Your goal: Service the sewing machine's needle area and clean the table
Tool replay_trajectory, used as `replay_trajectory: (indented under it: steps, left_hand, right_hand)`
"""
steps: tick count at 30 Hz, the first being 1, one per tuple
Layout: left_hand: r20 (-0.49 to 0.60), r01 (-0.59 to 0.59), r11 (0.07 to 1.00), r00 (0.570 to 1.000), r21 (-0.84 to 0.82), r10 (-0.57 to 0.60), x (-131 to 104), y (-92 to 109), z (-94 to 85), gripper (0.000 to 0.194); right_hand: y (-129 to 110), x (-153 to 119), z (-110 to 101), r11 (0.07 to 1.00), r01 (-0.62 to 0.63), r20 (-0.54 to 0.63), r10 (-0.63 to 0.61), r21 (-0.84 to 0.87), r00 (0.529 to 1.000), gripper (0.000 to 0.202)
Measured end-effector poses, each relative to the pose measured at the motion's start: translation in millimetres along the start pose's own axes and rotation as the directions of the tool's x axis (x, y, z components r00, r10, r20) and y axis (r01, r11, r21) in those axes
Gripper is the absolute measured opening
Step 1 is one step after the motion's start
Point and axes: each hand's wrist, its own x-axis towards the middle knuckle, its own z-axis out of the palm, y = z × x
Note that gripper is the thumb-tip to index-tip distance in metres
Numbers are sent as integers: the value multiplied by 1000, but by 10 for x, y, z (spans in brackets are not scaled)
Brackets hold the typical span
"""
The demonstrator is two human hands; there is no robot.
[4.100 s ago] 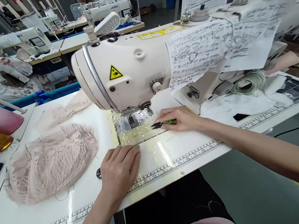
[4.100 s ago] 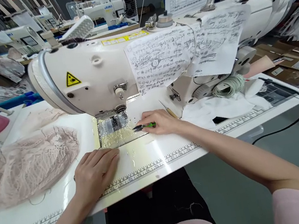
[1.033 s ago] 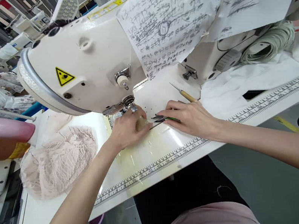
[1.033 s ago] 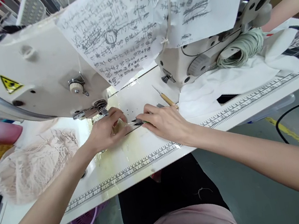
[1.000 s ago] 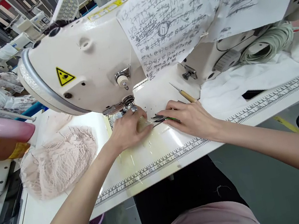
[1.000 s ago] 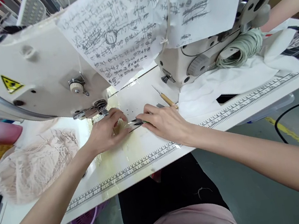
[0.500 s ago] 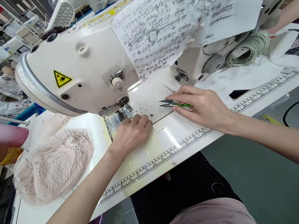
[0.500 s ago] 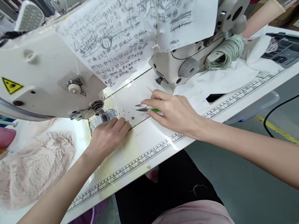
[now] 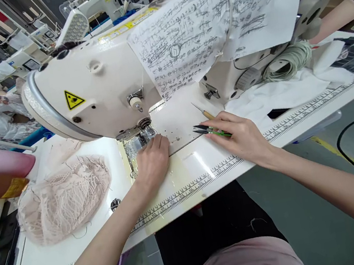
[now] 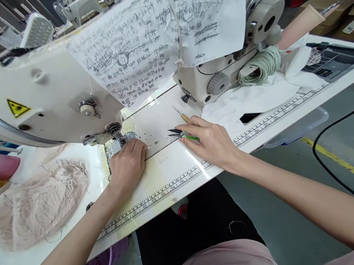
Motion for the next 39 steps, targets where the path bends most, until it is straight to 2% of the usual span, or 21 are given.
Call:
replay_trajectory:
  steps: [3, 6, 8, 11, 14, 17, 21, 24, 27, 29, 31, 32, 34, 36, 37, 39]
  left_hand:
    - [-107, 131, 990, 985, -44, -135, -104, -51, -32, 28]
    - [-192, 130, 984, 970, -119, -151, -287, -111, -60, 23]
    - [-193, 204, 951, 948, -233, -251, -394, -139, -59, 18]
    - [-157, 358, 822, 872, -442, -464, -454, -159, -49, 12]
    - [-147, 381, 733, 827, -563, -543, -414, -165, -57, 9]
    - [-192, 348, 762, 833, -547, -519, -351, -159, -77, 10]
    - [-278, 263, 879, 879, -397, -388, -285, -165, -89, 14]
    - [-311, 238, 928, 893, -288, -325, -253, -209, -103, 24]
    - [-356, 161, 964, 906, -211, -229, -245, -269, -121, 30]
    - [-410, 81, 980, 900, -182, -151, -249, -300, -129, 29]
    - [-450, 28, 983, 887, -181, -108, -252, -317, -142, 26]
    - [-447, 18, 980, 888, -198, -107, -250, -322, -155, 25]
    - [-373, 38, 959, 916, -281, -146, -236, -327, -197, 21]
    - [-219, 113, 906, 951, -408, -217, -203, -328, -258, 16]
    - [-138, 165, 868, 957, -468, -256, -181, -327, -291, 14]
    - [-2, 263, 793, 949, -550, -316, -133, -323, -358, 11]
  right_hand:
    - [-18, -6, -12, 997, 42, -19, -44, -71, 999, 35]
    - [-38, -4, -16, 988, 71, -35, -76, -140, 996, 35]
    - [-49, -3, -16, 981, 86, -37, -94, -175, 995, 34]
    - [-58, -5, -19, 966, 115, -34, -127, -230, 991, 34]
    - [-58, 7, -26, 938, 159, -31, -177, -308, 984, 32]
    - [-76, 64, -16, 885, 249, 30, -259, -393, 965, 32]
    - [-157, 219, 69, 780, 402, 186, -357, -480, 915, 32]
    - [-197, 337, 169, 739, 464, 273, -376, -489, 886, 31]
    - [-177, 412, 230, 721, 476, 287, -380, -504, 879, 29]
    - [-173, 443, 236, 710, 486, 249, -418, -510, 873, 26]
    - [-225, 471, 237, 680, 536, 173, -528, -500, 832, 20]
    - [-278, 485, 248, 649, 582, 128, -607, -489, 784, 16]
    - [-426, 513, 309, 544, 701, 74, -763, -462, 642, 11]
    - [-585, 539, 429, 423, 790, 109, -850, -444, 516, 16]
    - [-651, 552, 506, 384, 811, 151, -859, -442, 489, 21]
    - [-733, 575, 670, 362, 819, 244, -831, -446, 500, 29]
